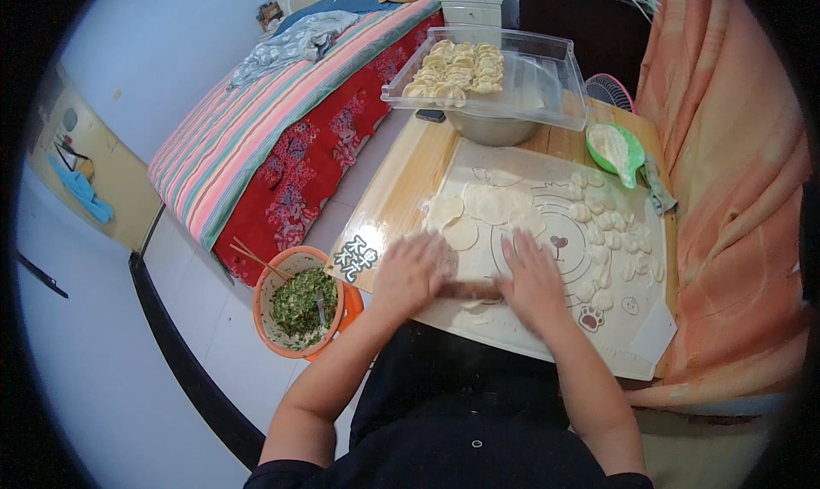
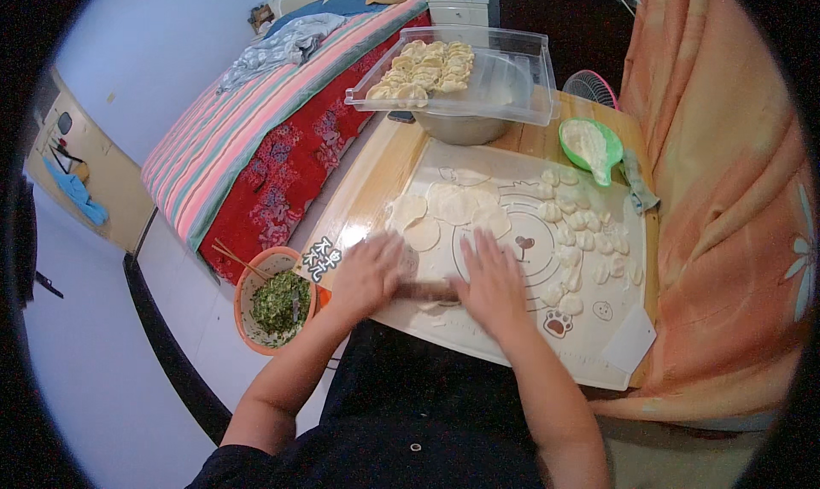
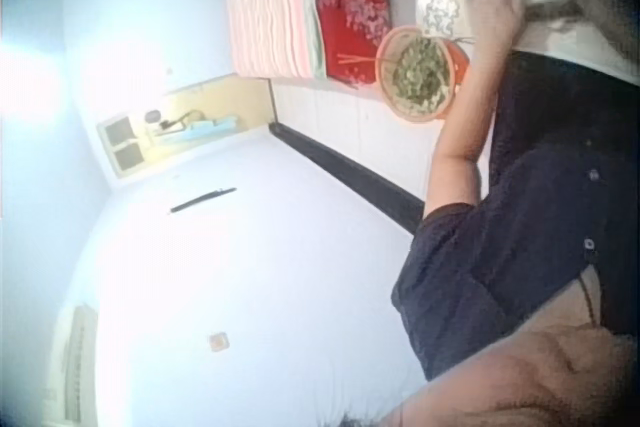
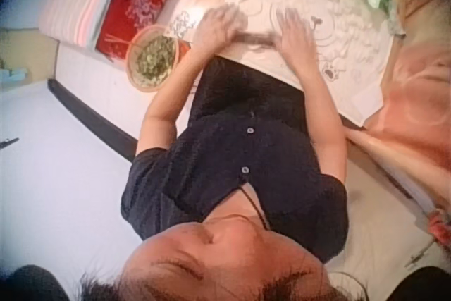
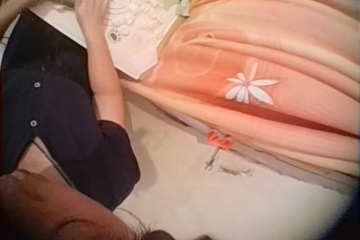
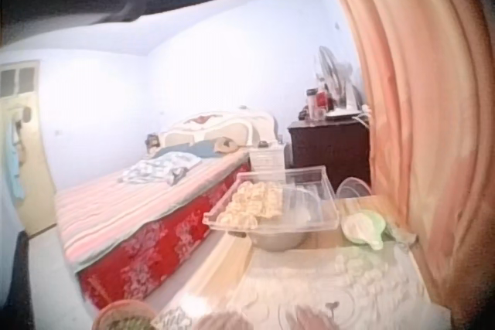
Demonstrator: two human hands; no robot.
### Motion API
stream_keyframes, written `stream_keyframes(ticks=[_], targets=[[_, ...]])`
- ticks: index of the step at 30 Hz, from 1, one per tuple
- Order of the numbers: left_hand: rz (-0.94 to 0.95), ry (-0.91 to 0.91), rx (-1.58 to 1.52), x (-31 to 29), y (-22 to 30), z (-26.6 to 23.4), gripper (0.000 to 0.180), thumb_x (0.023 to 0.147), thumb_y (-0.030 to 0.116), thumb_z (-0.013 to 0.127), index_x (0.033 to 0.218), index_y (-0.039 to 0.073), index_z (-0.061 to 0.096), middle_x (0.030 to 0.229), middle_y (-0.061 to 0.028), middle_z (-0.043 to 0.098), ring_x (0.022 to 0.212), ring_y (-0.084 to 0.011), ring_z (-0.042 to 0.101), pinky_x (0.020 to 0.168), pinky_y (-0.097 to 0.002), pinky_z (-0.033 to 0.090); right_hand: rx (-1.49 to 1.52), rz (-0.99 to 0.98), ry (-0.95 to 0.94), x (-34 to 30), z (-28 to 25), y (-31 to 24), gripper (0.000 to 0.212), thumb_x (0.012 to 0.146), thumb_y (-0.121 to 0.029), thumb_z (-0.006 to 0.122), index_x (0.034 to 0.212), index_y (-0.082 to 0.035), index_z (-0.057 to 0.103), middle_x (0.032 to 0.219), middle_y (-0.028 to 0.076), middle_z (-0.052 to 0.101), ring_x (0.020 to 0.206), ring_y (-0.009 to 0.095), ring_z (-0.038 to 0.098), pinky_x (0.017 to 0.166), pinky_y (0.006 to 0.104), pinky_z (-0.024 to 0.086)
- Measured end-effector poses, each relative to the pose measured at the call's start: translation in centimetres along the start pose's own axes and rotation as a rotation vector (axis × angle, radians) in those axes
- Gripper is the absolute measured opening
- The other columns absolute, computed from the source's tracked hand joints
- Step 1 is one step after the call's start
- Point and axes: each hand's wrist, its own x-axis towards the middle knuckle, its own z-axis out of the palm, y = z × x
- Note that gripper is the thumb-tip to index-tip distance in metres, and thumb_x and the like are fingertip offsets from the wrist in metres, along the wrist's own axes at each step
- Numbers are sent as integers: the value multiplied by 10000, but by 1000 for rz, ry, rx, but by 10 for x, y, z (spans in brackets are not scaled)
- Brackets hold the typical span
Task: The person repeatedly rolls small dough balls into flat circular wrappers using a rolling pin on a silicone mat. They pick up each dough ball, flatten it, and place the finished wrapper aside on the mat. A bowl of filling and a container of finished dumplings are visible nearby.
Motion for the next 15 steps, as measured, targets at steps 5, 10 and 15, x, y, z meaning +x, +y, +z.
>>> stream_keyframes(ticks=[5, 10, 15], targets=[[-253, 101, 55, 13, -20, 12, 544, 968, 396, 515, 1401, 67, 496, 1452, -170, 479, 1369, -314, 421, 1138, -524, 282, 23, 24, -11, 35, 9, 3, 649, 948, -418, 558, 1446, -18, 442, 1565, 170, 343, 1460, 309, 295, 1177, 496, 242], [-109, -116, 36, -54, 28, -13, 660, 957, 388, 522, 1491, 35, 362, 1563, -168, 343, 1441, -330, 326, 1163, -537, 239, 64, -91, -201, -36, -16, -3, 656, 961, -423, 530, 1459, -10, 421, 1571, 173, 332, 1462, 309, 292, 1187, 491, 223], [-213, 37, -45, 18, -7, 6, 640, 973, 384, 499, 1481, 18, 366, 1536, -176, 382, 1434, -309, 344, 1168, -504, 251, 34, 125, -3, 41, 6, 17, 664, 969, -426, 514, 1465, 1, 406, 1573, 189, 320, 1477, 311, 258, 1201, 476, 191]])
